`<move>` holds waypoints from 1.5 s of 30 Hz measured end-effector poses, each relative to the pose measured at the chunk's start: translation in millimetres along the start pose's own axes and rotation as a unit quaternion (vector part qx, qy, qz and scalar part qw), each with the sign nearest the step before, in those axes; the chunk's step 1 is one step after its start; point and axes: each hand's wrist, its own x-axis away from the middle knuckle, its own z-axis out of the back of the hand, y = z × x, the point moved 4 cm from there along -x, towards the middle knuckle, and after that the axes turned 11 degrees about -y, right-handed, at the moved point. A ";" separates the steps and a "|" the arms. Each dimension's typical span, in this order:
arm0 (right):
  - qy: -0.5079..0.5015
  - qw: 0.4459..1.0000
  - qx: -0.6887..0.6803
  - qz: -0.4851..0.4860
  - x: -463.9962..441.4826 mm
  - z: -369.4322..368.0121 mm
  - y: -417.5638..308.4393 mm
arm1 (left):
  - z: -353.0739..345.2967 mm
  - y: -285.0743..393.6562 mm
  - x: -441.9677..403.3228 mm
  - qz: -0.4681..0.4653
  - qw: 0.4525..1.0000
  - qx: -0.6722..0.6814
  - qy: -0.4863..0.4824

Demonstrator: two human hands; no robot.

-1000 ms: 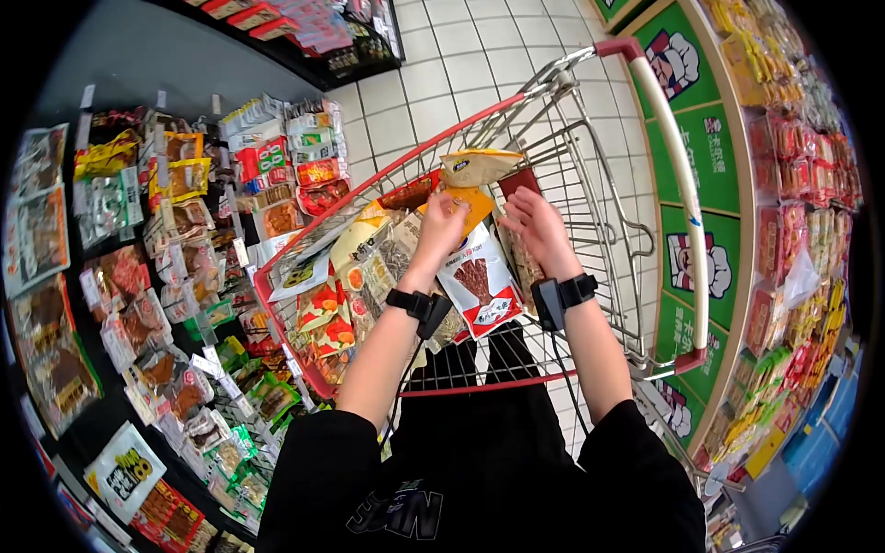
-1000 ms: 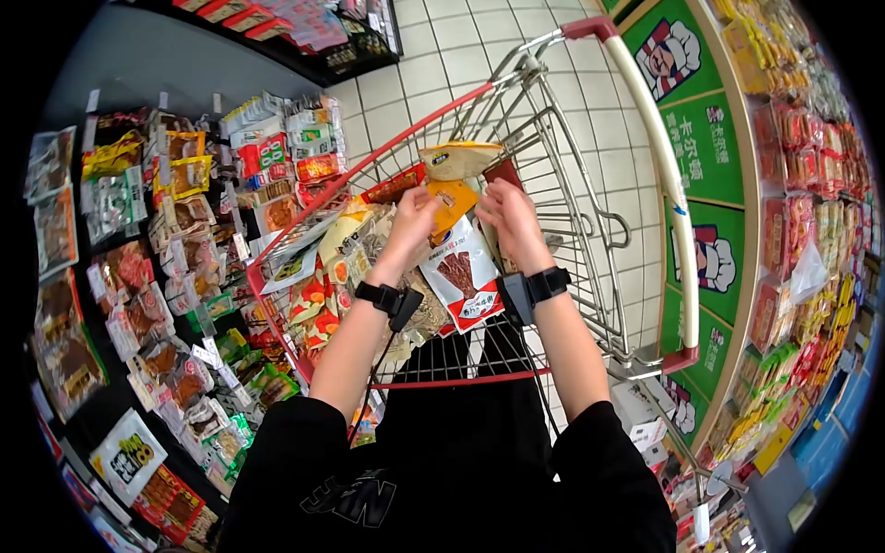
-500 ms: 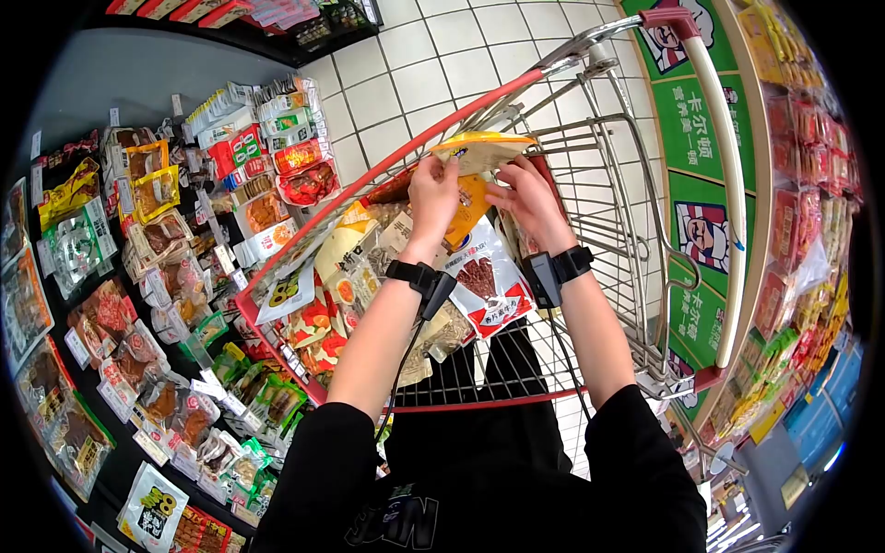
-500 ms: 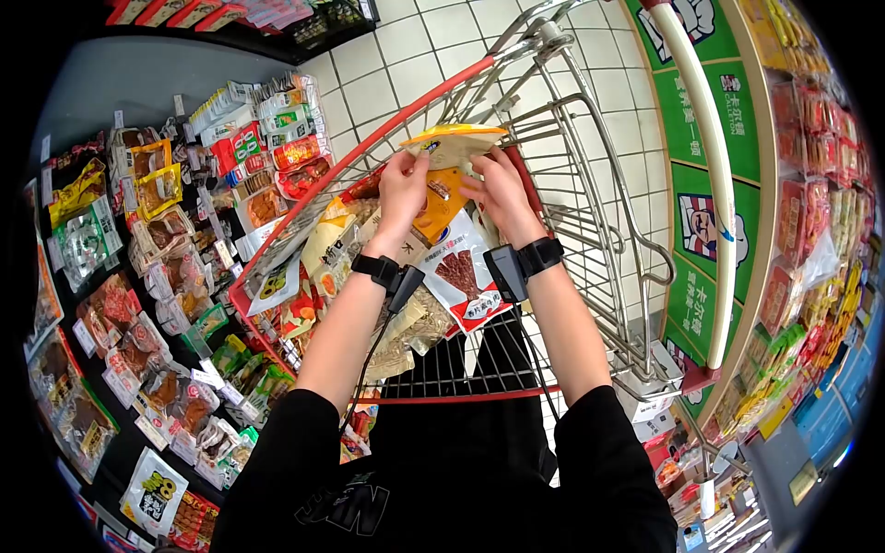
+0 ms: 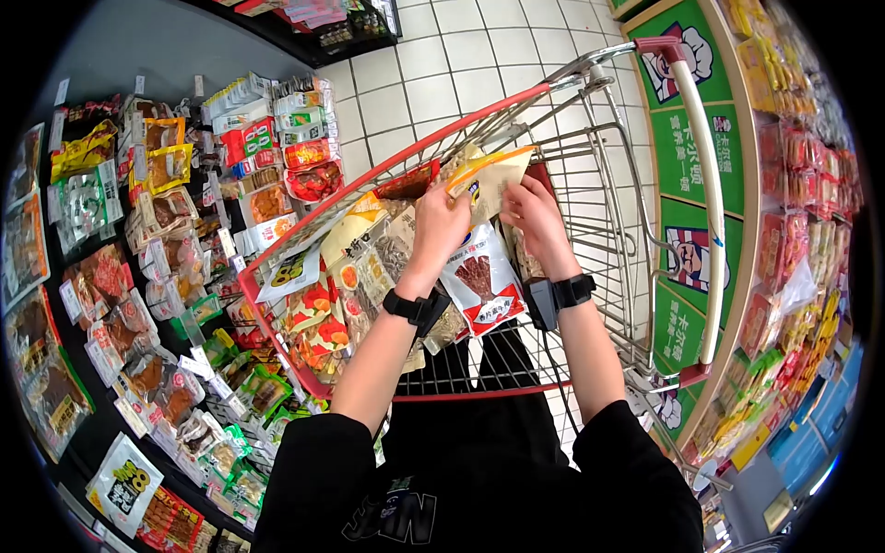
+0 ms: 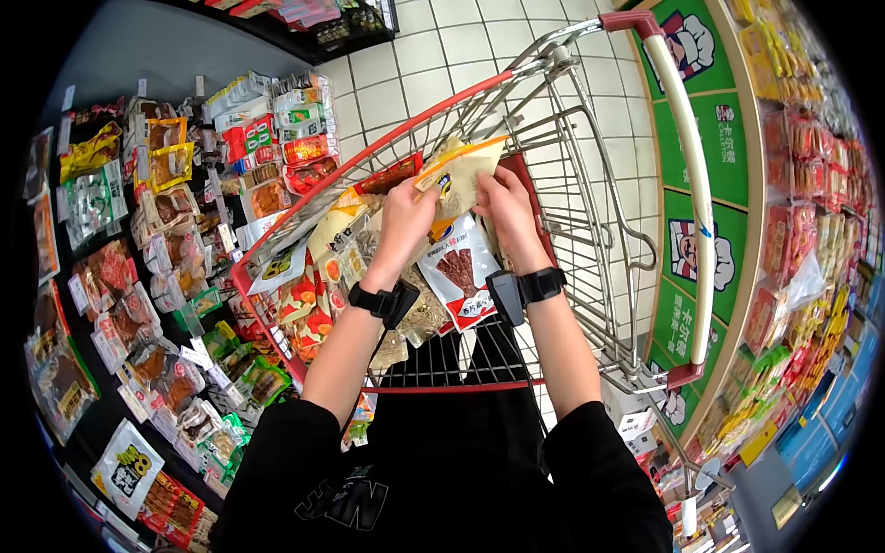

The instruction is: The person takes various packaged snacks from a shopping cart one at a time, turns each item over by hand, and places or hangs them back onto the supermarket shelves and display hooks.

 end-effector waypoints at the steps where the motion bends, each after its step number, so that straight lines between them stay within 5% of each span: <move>1: -0.016 1.000 0.007 0.003 8.1 2.1 -2.2 | 2.0 7.4 7.8 0.016 1.000 0.015 -0.017; 6: -0.055 0.997 0.037 0.032 59.5 0.8 -18.1 | 11.4 30.7 39.2 -0.048 0.998 0.036 0.014; 10: -0.072 0.987 0.118 0.086 117.0 0.7 -43.8 | 26.5 84.2 88.9 -0.010 0.999 0.039 -0.034; 12: -0.084 0.984 0.123 0.094 134.7 5.6 -50.7 | 26.9 95.6 106.3 -0.050 0.988 0.139 -0.045; 18: -0.290 0.934 0.139 0.159 219.9 3.9 -67.0 | 19.5 143.2 172.0 -0.063 0.962 0.258 -0.059; 24: -0.228 0.930 0.148 0.249 283.4 20.0 -75.9 | -8.2 178.0 222.1 -0.146 0.939 0.300 -0.081; 28: -0.220 0.938 0.054 0.261 311.8 33.1 -73.3 | -34.2 206.6 269.2 -0.201 0.954 0.176 -0.134; 32: -0.209 0.939 0.051 0.270 343.0 46.6 -77.7 | -58.3 206.8 291.9 -0.150 0.966 0.123 -0.170; 45: -0.245 0.931 0.001 0.270 389.7 63.6 -55.5 | -90.6 198.2 347.2 -0.210 0.946 0.227 -0.096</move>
